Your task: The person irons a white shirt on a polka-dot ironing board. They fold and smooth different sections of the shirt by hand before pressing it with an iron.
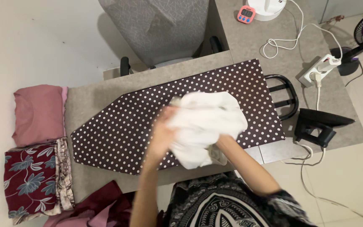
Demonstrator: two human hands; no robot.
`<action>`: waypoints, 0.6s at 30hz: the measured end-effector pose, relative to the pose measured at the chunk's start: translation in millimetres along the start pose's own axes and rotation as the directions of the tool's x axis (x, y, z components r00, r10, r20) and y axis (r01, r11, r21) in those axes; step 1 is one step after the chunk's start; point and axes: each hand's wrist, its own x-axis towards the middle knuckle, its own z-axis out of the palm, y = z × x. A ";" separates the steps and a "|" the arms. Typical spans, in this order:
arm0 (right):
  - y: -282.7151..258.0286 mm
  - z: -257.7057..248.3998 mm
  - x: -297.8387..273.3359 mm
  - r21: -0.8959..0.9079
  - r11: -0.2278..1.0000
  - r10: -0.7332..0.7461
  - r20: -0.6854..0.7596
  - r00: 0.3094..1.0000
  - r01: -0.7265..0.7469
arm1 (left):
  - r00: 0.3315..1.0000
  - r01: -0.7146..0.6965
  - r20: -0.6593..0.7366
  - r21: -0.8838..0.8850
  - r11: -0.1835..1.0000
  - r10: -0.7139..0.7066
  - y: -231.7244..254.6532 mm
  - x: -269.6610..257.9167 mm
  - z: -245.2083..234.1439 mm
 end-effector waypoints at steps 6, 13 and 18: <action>-9.5 -111.6 -65.8 0.620 0.779 -0.086 -0.047 0.995 0.097 | 0.636 0.473 -0.770 0.346 0.810 -0.043 -1.4 -17.5 -117.2; -48.0 -25.3 -78.7 -0.390 0.917 -0.104 -0.027 0.994 0.086 | 0.952 0.304 -0.268 0.894 0.330 -0.152 -51.7 -51.4 -68.9; -59.9 25.8 -70.5 -0.169 0.915 -0.261 0.447 0.856 0.367 | 0.941 0.067 0.276 0.411 0.909 -0.194 -28.3 -43.3 -25.5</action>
